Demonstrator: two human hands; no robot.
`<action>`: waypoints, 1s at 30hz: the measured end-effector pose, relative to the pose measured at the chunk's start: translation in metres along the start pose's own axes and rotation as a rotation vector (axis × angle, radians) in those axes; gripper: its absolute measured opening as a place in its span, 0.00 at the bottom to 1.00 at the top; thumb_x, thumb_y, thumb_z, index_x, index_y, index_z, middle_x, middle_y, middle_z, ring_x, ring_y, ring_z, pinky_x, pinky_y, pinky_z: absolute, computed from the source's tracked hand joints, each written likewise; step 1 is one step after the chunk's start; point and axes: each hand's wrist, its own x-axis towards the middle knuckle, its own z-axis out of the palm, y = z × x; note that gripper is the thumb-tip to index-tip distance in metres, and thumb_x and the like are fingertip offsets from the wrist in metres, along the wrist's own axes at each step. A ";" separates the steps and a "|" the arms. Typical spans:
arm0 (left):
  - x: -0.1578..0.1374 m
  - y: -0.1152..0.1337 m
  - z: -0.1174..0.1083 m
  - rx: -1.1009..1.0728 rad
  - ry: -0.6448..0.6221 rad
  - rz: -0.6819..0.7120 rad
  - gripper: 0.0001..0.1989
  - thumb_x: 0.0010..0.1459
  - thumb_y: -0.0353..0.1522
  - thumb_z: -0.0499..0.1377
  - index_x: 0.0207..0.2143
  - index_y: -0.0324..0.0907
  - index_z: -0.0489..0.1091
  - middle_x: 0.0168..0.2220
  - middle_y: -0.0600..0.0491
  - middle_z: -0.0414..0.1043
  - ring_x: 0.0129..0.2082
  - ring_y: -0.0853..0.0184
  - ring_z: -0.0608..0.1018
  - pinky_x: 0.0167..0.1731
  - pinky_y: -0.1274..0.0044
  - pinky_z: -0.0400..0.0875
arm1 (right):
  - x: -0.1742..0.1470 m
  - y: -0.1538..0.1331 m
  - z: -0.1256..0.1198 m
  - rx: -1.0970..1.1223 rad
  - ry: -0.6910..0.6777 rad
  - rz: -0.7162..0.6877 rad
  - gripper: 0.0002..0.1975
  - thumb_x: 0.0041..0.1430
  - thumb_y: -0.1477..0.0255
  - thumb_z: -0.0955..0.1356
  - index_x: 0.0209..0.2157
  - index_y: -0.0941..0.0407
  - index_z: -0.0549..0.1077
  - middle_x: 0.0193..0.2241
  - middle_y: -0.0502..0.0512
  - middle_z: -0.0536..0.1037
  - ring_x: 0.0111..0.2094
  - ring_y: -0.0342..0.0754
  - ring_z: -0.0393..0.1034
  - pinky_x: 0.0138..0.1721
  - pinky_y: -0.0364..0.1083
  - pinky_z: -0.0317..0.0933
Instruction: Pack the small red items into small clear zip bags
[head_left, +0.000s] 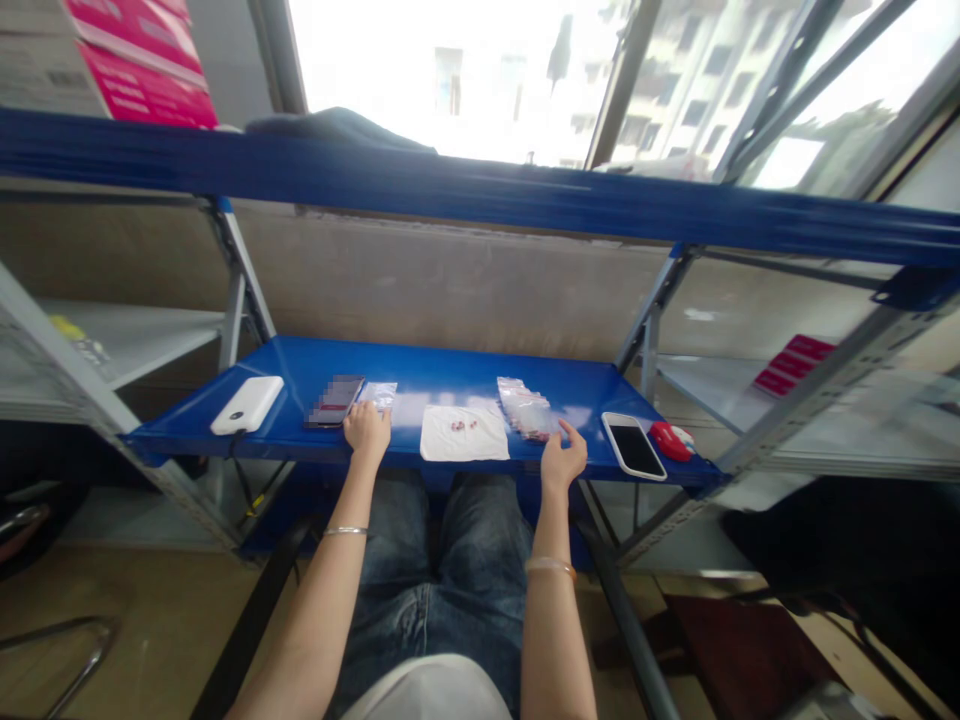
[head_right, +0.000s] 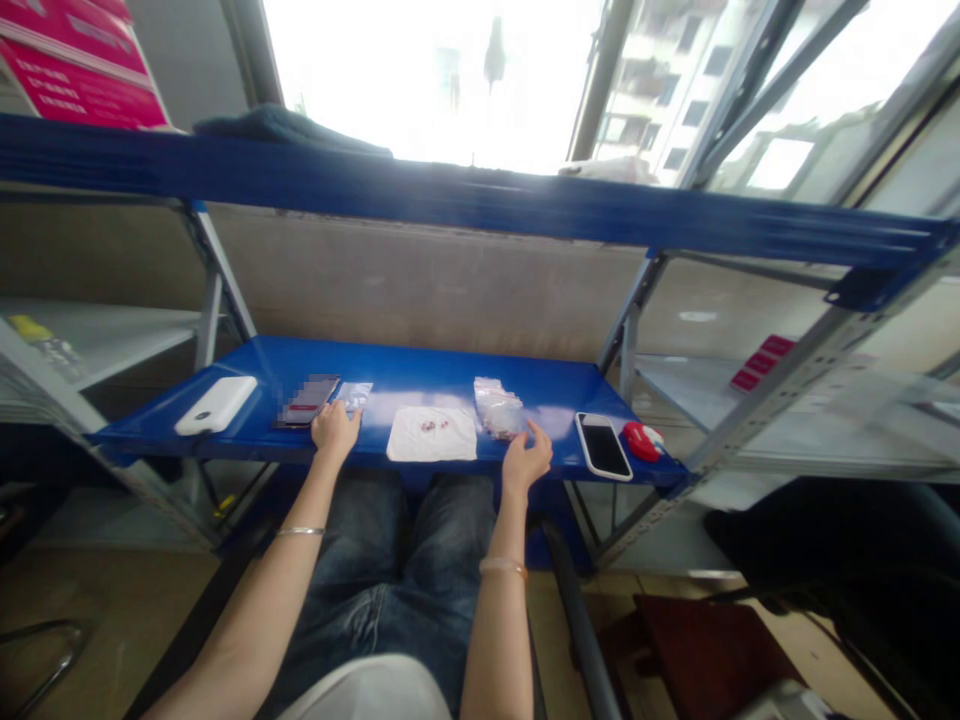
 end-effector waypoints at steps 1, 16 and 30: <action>-0.002 -0.001 -0.001 0.007 -0.002 0.002 0.17 0.57 0.35 0.53 0.44 0.34 0.70 0.46 0.36 0.73 0.51 0.51 0.70 0.48 0.64 0.63 | 0.000 -0.001 0.000 0.033 0.012 -0.022 0.20 0.50 0.73 0.60 0.41 0.60 0.77 0.43 0.63 0.76 0.45 0.57 0.68 0.49 0.53 0.57; -0.037 0.004 -0.007 -0.014 0.179 -0.122 0.11 0.56 0.36 0.55 0.36 0.38 0.70 0.38 0.43 0.72 0.43 0.54 0.72 0.40 0.68 0.66 | -0.057 -0.052 0.038 0.401 -0.354 -0.125 0.16 0.50 0.70 0.61 0.34 0.58 0.78 0.36 0.59 0.79 0.37 0.51 0.72 0.41 0.49 0.62; -0.036 0.006 -0.031 -0.114 -0.049 -0.234 0.10 0.53 0.27 0.55 0.40 0.40 0.65 0.42 0.42 0.72 0.48 0.53 0.71 0.42 0.66 0.66 | -0.035 -0.040 0.033 0.370 -0.400 -0.039 0.17 0.47 0.68 0.62 0.35 0.60 0.77 0.33 0.61 0.80 0.32 0.51 0.73 0.34 0.48 0.65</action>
